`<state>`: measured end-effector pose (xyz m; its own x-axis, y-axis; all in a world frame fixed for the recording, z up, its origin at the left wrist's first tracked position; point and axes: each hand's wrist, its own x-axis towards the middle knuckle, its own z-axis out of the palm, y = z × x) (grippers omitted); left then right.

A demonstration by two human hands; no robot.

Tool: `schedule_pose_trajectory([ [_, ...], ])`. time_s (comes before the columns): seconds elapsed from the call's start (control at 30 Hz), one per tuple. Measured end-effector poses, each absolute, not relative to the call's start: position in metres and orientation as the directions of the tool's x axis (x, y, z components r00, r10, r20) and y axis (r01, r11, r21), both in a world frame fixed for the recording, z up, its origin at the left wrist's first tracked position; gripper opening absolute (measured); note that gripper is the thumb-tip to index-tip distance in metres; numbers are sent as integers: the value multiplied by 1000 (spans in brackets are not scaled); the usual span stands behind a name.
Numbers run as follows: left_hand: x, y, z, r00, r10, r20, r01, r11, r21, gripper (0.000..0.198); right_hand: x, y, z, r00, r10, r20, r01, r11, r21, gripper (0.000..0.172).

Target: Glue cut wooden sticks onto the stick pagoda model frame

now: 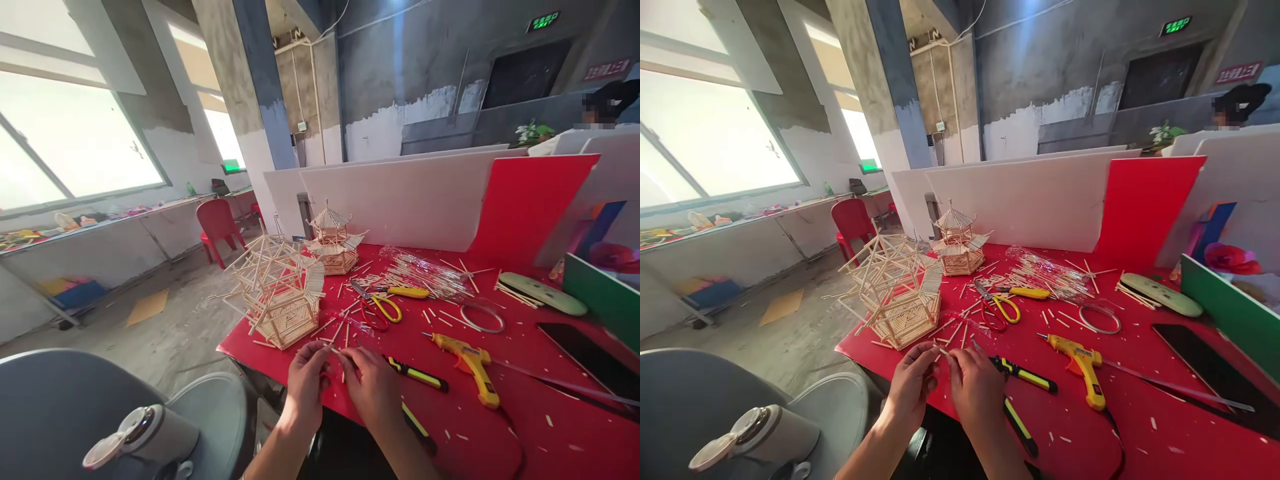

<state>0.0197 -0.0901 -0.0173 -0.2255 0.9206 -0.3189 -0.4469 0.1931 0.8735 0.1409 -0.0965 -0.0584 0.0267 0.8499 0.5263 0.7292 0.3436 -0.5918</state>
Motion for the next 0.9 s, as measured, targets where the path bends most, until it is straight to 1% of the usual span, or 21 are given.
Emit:
schedule_pose_trajectory([
  [0.1,10,-82,-16,-282,897,-340,-495,167,853,38,134,-92,-65,-16,869,495,796,311,-519,18],
  [0.2,0,-64,-8,-310,886,-344,-548,129,827,36,125,-84,-73,-62,889,454,843,290,-453,19],
  [0.3,-5,-44,-1,-254,906,-337,-584,134,801,32,121,-77,-74,-68,908,414,873,255,-416,12],
  [0.33,-6,-39,0,-220,915,-338,-593,150,791,31,121,-75,-72,-67,915,397,872,247,-422,16],
  [0.37,-6,-34,1,-190,919,-345,-601,169,781,31,122,-73,-67,-65,923,380,863,244,-443,21],
  [0.43,-6,-26,1,-141,921,-364,-618,206,759,30,125,-68,-55,-54,929,367,811,255,-526,21],
  [0.5,-5,-20,0,-104,920,-377,-644,226,731,29,127,-60,-40,-14,915,404,727,287,-624,20],
  [0.57,-6,-16,-1,-94,919,-384,-661,230,714,30,125,-50,-25,45,899,436,634,312,-708,25],
  [0.6,-6,-14,-2,-93,917,-388,-666,232,709,31,123,-44,-19,68,902,426,580,312,-752,26],
  [0.67,-7,-11,-3,-90,914,-397,-671,239,702,32,117,-32,-10,82,937,339,454,268,-850,29],
  [0.77,-7,-8,-4,-80,908,-411,-664,260,701,35,106,-16,-6,41,989,145,229,132,-964,34],
  [0.83,-7,-7,-3,-67,900,-430,-660,283,696,38,101,-10,-8,18,998,62,115,60,-992,37],
  [0.9,-6,-5,-2,-54,894,-445,-665,300,684,41,97,-6,-12,17,1000,15,32,15,-999,37],
])
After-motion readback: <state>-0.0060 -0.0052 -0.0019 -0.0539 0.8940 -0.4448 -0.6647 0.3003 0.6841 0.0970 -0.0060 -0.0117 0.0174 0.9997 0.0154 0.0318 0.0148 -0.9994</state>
